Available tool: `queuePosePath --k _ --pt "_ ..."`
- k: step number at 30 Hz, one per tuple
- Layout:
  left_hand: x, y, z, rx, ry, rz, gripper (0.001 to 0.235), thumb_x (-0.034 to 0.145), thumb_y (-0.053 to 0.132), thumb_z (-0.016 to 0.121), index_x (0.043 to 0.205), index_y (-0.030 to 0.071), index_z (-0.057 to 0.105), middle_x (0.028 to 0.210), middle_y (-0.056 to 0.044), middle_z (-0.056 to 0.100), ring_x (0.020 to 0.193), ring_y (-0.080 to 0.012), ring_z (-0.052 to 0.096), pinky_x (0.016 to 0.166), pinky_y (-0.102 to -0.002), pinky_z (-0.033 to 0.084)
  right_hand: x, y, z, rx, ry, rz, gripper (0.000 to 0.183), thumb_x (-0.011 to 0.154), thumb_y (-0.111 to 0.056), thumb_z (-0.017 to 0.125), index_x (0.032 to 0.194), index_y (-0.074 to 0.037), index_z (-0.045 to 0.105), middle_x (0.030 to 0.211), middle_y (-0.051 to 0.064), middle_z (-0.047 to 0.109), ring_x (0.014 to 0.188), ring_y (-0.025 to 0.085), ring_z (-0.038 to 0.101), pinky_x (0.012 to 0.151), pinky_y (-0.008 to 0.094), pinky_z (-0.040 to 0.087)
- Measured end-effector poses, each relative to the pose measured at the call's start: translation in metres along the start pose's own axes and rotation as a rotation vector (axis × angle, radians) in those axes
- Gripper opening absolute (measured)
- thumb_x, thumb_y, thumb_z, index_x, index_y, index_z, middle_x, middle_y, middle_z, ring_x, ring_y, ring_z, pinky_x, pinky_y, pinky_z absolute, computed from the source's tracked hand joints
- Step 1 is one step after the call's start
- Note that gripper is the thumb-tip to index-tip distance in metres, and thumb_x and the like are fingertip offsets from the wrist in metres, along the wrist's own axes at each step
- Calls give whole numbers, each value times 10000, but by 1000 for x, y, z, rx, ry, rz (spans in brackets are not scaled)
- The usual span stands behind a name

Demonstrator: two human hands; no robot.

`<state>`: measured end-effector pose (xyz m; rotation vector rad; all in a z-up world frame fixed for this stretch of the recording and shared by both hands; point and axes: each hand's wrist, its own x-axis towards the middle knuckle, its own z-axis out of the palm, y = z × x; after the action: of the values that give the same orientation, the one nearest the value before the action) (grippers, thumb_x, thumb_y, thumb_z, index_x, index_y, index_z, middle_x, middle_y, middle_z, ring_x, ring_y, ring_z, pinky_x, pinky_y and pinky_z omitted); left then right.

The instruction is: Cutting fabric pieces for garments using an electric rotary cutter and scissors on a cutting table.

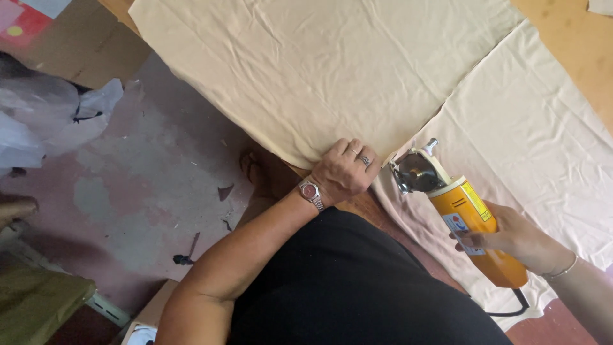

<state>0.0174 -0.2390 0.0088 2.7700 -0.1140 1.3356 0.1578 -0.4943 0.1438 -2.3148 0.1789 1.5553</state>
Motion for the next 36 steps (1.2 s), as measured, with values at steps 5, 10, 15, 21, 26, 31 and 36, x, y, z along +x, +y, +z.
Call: queuePosePath --k 5,10,15,21,26,31,36 --pt "5 0 -5 -1 45 11 323 963 -56 503 680 82 575 677 -57 492 609 -202 442 561 -317 329 0 -2 0 -156 71 -6 471 740 -78 760 1185 60 692 1111 262 841 899 416 849 848 440 622" --pt "-5 5 5 -94 32 68 279 823 -142 480 676 84 553 683 -75 539 619 -202 501 544 -298 375 -7 -5 5 -253 120 -8 355 743 -100 808 1057 52 745 984 217 856 800 349 838 776 396 618" --pt "-4 7 0 -100 21 0 249 828 -167 499 729 40 598 708 -76 511 640 -217 507 564 -305 413 -6 -6 9 -491 117 4 418 728 -287 773 1076 -56 768 1011 116 896 824 266 843 782 341 580" --pt "-7 8 0 -92 27 -2 277 894 -115 544 698 77 582 706 -71 530 700 -251 591 600 -317 483 2 4 10 -706 197 -68 389 746 -429 757 985 -123 721 745 78 757 612 196 628 602 303 448" --pt "-5 8 -3 -88 54 5 317 886 -121 487 659 94 544 692 -55 481 655 -226 521 570 -303 429 9 8 13 -700 181 -97 527 746 -449 724 1177 -146 714 904 96 810 665 224 727 583 283 519" --pt "-9 9 2 -85 80 -2 279 861 -126 535 686 77 612 702 -66 574 691 -226 601 587 -293 467 12 2 20 -585 163 -153 492 740 -375 759 1138 -89 718 991 108 815 732 232 737 593 287 511" --pt "-10 10 0 -77 99 -14 310 914 -99 468 681 70 582 711 -78 550 667 -226 537 605 -315 459 18 6 16 -580 195 -217 345 734 -336 793 882 -41 692 712 90 717 549 190 594 496 269 397"
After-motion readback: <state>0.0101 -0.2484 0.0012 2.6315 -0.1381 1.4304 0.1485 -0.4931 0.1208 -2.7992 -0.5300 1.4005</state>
